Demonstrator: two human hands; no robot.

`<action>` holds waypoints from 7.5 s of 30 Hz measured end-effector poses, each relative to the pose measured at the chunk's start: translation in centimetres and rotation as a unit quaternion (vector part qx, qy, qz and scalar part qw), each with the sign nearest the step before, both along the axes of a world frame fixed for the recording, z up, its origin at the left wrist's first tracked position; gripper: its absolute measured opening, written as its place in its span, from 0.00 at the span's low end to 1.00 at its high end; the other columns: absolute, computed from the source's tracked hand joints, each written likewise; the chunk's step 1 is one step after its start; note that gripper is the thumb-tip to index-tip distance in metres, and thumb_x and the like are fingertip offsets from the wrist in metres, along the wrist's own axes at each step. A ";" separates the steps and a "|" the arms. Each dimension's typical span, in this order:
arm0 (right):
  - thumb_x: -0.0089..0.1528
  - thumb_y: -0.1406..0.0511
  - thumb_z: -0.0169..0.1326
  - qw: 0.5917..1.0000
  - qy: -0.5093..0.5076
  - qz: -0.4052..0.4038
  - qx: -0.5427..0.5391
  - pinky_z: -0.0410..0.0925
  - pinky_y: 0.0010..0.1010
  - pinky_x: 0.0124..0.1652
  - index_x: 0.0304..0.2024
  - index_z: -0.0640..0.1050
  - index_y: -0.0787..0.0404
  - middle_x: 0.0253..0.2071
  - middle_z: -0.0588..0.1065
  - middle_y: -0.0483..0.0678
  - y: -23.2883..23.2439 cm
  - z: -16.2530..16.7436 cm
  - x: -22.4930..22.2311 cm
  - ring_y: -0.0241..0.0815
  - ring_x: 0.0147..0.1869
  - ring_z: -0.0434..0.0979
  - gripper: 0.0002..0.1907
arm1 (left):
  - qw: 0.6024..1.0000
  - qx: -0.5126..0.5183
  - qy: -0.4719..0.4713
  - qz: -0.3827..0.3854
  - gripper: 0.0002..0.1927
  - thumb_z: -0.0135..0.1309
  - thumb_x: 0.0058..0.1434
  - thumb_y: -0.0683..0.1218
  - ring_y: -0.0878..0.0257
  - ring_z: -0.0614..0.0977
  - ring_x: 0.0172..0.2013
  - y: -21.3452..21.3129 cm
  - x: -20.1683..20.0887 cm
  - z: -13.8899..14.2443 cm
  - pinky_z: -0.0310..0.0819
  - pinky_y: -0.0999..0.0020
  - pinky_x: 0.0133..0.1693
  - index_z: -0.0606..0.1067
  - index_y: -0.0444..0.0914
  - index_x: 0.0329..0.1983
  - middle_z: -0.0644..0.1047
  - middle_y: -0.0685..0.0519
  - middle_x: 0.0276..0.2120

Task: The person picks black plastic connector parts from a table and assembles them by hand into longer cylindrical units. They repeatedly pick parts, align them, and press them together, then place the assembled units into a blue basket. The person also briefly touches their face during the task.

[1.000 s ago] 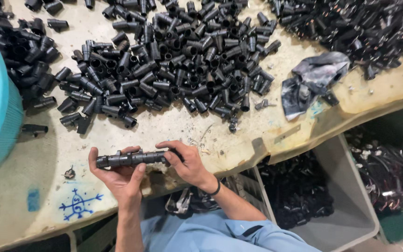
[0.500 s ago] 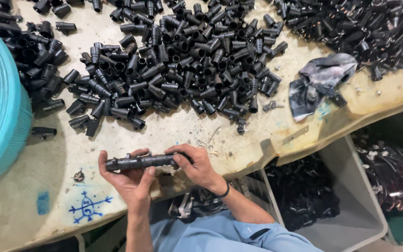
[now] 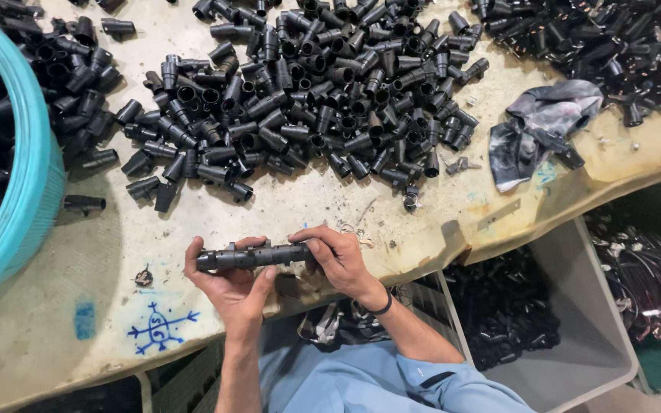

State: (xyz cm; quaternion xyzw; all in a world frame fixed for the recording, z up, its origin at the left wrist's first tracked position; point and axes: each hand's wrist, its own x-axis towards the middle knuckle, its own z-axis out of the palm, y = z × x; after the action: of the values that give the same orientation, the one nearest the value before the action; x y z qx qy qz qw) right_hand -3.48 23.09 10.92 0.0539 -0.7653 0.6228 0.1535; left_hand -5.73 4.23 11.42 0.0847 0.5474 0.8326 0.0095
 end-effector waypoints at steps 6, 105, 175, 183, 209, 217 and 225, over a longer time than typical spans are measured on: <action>0.73 0.61 0.48 0.999 -0.032 -0.002 -0.017 0.69 0.25 0.32 0.50 0.82 0.61 0.31 0.80 0.46 0.6 -0.4 -0.1 0.33 0.29 0.77 0.14 | 1.000 -0.003 -0.010 -0.002 0.53 0.62 0.58 0.32 0.56 0.81 0.55 0.4 -0.1 -0.1 0.75 0.63 0.58 0.43 0.50 0.76 0.75 0.38 0.56; 0.78 0.51 0.44 0.959 -0.024 0.235 -0.157 0.73 0.42 0.65 0.71 0.63 0.61 0.65 0.73 0.56 -11.3 -3.8 7.8 0.55 0.66 0.79 0.27 | 0.975 -0.058 -0.004 0.214 0.62 0.63 0.63 0.37 0.58 0.81 0.45 -6.0 9.0 0.2 0.80 0.68 0.48 0.28 0.56 0.80 0.67 0.39 0.63; 0.73 0.66 0.53 0.979 -0.011 -0.067 -0.194 0.74 0.24 0.46 0.63 0.70 0.67 0.57 0.79 0.56 -5.4 -2.3 -0.5 0.32 0.45 0.78 0.17 | 0.999 -0.005 0.009 -0.030 0.11 0.54 0.72 0.38 0.66 0.82 0.50 -2.0 -1.6 -2.9 0.78 0.71 0.53 0.75 0.31 0.56 0.81 0.45 0.55; 0.74 0.66 0.52 0.980 -0.009 -0.047 -0.194 0.74 0.27 0.55 0.62 0.70 0.67 0.59 0.78 0.56 -5.1 -2.5 -0.9 0.36 0.56 0.79 0.16 | 0.998 -0.018 0.031 -0.047 0.09 0.55 0.72 0.37 0.63 0.80 0.57 -1.2 -1.8 -2.7 0.76 0.69 0.58 0.75 0.30 0.54 0.78 0.44 0.57; 0.68 0.65 0.62 0.888 0.010 -0.096 0.450 0.71 0.37 0.47 0.63 0.76 0.61 0.51 0.72 0.53 -2.0 2.0 -7.4 0.48 0.54 0.74 0.21 | 0.997 0.044 0.051 0.032 0.16 0.56 0.69 0.31 0.55 0.81 0.58 -2.2 -1.2 -3.7 0.79 0.63 0.60 0.64 0.35 0.52 0.73 0.34 0.63; 0.66 0.62 0.66 0.862 -0.027 -0.092 0.497 0.70 0.38 0.42 0.54 0.77 0.60 0.47 0.72 0.52 -3.6 1.1 -8.8 0.52 0.51 0.76 0.17 | 0.998 0.028 0.046 0.025 0.15 0.55 0.70 0.31 0.55 0.80 0.59 -2.6 -0.5 -3.4 0.79 0.63 0.61 0.64 0.36 0.53 0.72 0.35 0.63; 0.66 0.75 0.62 0.975 0.000 -0.058 0.216 0.75 0.28 0.42 0.59 0.76 0.61 0.55 0.77 0.51 -4.2 0.6 -1.3 0.43 0.54 0.82 0.19 | 0.995 0.094 0.037 -0.007 0.15 0.53 0.71 0.32 0.55 0.80 0.58 -3.0 -0.7 -3.3 0.77 0.61 0.62 0.63 0.37 0.54 0.73 0.37 0.62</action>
State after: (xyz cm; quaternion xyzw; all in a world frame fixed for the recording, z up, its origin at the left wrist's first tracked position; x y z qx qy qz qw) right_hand -4.74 18.84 11.52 0.0411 -0.8837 0.4324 0.1746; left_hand -6.43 1.21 8.13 0.1197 0.4662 0.8765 -0.0131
